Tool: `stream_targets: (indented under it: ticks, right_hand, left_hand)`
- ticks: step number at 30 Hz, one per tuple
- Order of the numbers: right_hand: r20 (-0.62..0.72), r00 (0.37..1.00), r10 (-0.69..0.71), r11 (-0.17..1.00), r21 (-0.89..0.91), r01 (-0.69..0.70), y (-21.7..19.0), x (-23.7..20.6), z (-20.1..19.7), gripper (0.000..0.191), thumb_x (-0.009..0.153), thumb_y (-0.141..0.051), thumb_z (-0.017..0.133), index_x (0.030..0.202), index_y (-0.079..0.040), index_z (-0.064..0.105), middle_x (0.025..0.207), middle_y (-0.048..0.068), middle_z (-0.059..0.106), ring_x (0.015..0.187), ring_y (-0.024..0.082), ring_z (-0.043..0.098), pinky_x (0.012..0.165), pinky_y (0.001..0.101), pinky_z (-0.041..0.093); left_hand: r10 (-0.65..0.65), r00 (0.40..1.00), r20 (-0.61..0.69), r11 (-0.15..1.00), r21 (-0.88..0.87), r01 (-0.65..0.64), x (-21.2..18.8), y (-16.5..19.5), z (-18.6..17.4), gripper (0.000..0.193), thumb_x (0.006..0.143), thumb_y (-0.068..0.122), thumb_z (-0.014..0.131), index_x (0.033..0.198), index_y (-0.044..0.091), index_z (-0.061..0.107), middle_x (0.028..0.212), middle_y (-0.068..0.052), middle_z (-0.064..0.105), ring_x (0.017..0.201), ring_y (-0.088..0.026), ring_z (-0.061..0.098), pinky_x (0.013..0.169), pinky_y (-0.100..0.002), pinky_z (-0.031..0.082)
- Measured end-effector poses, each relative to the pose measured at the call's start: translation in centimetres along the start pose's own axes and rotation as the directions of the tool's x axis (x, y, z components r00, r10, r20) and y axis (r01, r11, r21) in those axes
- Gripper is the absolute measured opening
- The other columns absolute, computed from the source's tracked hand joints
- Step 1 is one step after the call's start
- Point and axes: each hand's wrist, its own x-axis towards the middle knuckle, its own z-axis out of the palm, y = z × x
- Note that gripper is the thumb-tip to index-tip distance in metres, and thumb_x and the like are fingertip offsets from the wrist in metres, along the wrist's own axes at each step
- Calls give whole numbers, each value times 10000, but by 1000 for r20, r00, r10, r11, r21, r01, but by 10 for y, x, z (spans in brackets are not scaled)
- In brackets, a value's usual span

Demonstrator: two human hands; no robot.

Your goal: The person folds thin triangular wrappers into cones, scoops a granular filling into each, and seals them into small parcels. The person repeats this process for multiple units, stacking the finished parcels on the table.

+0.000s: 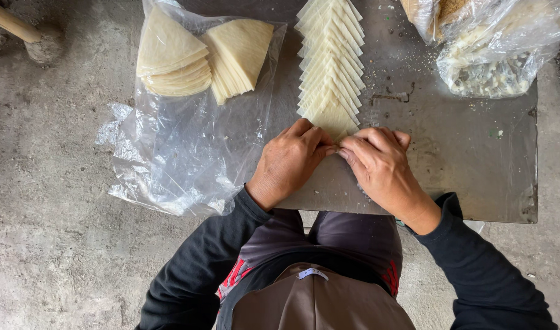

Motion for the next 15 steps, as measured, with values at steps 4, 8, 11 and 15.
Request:
stream_targets:
  ticks: [4,8,11,15]
  right_hand:
    - [16,998,66,994,83,-68,2,-1,-2,244,978,-189,738,1169,-54,672,986,-33,665,969,145,591,950,395,308]
    - [18,998,68,996,60,-69,3,2,-1,108,962,-165,737,1060,-131,705,1003,7,650,1015,183,593,950,384,318]
    - [-23,997,78,997,30,-77,2,1,2,115,968,-160,744,1076,-136,715,1011,26,638,1012,189,592,947,382,325]
    - [-59,997,39,999,32,-38,4,-2,4,203,957,-164,760,1140,-90,708,1068,36,655,1035,204,600,953,388,334]
  left_hand:
    - [-11,1000,-13,999,32,11,2,1,3,212,946,297,711,978,88,714,964,-95,653,846,-306,699,729,-416,573]
    - [-93,995,-40,996,-16,92,1,5,4,210,919,272,711,995,76,716,997,-116,636,818,-295,698,696,-399,579]
    - [-38,997,-68,999,18,39,1,5,5,168,956,257,704,1028,107,729,1007,-70,651,861,-277,707,718,-392,582]
    - [104,990,-91,993,66,-98,-1,1,3,209,938,255,729,1054,83,702,1022,-77,629,911,-280,693,736,-388,584]
